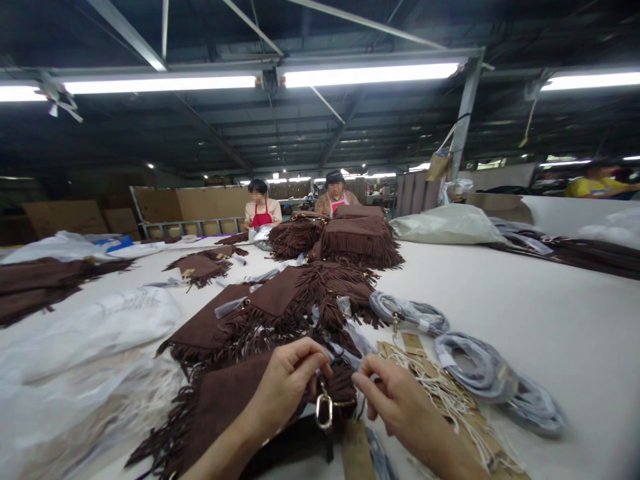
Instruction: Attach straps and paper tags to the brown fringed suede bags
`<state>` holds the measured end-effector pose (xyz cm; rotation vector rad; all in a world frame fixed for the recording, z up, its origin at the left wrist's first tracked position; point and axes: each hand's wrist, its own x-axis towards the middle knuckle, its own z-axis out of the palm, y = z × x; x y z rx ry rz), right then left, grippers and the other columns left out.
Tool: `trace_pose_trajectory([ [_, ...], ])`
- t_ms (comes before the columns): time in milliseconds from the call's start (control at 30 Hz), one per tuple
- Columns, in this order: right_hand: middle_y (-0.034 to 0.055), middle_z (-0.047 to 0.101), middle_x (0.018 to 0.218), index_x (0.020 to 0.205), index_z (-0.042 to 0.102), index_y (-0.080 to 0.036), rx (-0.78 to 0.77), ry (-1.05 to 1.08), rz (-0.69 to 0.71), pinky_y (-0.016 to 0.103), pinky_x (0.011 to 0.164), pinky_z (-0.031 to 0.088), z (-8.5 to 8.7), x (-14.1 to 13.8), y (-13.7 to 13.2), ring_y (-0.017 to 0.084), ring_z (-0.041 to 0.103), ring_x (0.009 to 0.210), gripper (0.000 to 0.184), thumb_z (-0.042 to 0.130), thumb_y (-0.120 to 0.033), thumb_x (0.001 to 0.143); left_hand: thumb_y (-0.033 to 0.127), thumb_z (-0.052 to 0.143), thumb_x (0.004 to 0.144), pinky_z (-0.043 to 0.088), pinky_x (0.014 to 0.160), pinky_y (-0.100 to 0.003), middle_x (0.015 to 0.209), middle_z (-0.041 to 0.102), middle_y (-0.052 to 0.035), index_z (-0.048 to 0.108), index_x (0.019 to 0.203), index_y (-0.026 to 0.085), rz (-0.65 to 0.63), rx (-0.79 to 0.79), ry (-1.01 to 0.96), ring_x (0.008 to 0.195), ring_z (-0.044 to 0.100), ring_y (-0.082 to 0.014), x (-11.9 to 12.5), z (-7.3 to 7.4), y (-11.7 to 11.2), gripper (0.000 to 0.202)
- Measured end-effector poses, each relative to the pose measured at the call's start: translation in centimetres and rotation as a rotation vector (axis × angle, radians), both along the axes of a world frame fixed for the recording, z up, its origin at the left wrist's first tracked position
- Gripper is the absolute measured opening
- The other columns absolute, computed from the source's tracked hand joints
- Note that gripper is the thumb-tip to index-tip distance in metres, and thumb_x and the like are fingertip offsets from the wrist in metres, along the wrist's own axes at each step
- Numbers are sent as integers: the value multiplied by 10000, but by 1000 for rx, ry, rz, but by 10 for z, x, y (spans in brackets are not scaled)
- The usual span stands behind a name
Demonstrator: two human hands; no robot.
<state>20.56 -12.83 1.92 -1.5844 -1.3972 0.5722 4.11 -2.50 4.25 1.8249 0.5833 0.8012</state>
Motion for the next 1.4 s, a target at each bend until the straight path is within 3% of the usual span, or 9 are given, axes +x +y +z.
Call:
trace_pose_trajectory([
  [100, -2, 658, 525, 748, 511, -217, 52, 265, -11, 200, 378, 427, -9, -7, 8, 125, 559, 384, 307, 550, -508, 835, 403, 637, 738, 316, 412, -187, 581, 589, 2, 657, 752, 129, -42, -250, -30, 424, 474, -86, 7, -9, -2, 275],
  [267, 27, 708, 652, 789, 606, -201, 155, 501, -20, 234, 509, 542, -23, -8, 16, 172, 670, 586, 348, 674, -542, 776, 409, 659, 669, 402, 440, -194, 581, 602, -6, 676, 793, 102, -71, -333, -26, 436, 527, -95, 9, -13, -3, 332],
  [400, 11, 680, 637, 766, 677, -198, 280, 295, -165, 211, 478, 516, -27, -2, 19, 133, 610, 510, 283, 678, -478, 805, 376, 662, 666, 396, 428, -184, 594, 637, -12, 618, 808, 129, -57, -339, -59, 430, 525, -91, 8, -13, -4, 289],
  [567, -21, 659, 605, 930, 585, -214, 322, 702, -59, 145, 300, 362, -26, -8, 25, 118, 575, 423, 457, 818, -501, 661, 382, 668, 651, 344, 398, -179, 564, 627, -3, 555, 752, 160, -62, -380, -70, 400, 468, -81, 9, -19, -4, 269],
  [700, -31, 639, 572, 749, 569, -176, 246, 872, 49, 99, 301, 276, -23, -15, 25, 30, 460, 349, 411, 844, -468, 657, 368, 654, 653, 284, 419, -189, 525, 565, 13, 592, 687, 141, -63, -308, -21, 419, 401, -73, 8, -17, -7, 238],
  [833, 6, 678, 608, 768, 662, -151, 184, 850, 63, 163, 459, 493, -20, -18, 21, 102, 621, 520, 388, 857, -463, 644, 360, 613, 709, 306, 489, -215, 545, 509, 25, 614, 650, 140, -45, -179, 19, 507, 405, -99, 4, -9, -12, 228],
  [900, 11, 690, 623, 800, 674, -152, 150, 822, 83, 196, 531, 528, -19, -18, 19, 111, 634, 554, 383, 846, -464, 661, 343, 593, 741, 328, 531, -225, 576, 523, 14, 608, 623, 144, -15, -73, 63, 566, 440, -119, 1, -5, -14, 232],
  [1167, -66, 533, 532, 743, 586, -166, 156, 722, 169, 151, 420, 363, -22, -22, 21, 51, 446, 438, 437, 758, -567, 721, 270, 531, 785, 335, 567, -234, 613, 570, 1, 580, 611, 162, 40, 116, 179, 624, 499, -147, -2, 1, -23, 211],
  [1400, -59, 537, 522, 746, 582, -172, 126, 694, 139, 181, 437, 383, -22, -24, 20, 74, 460, 444, 458, 754, -594, 700, 274, 519, 777, 324, 561, -243, 600, 552, 1, 537, 589, 171, 58, 134, 198, 616, 485, -153, -2, 2, -22, 215],
])
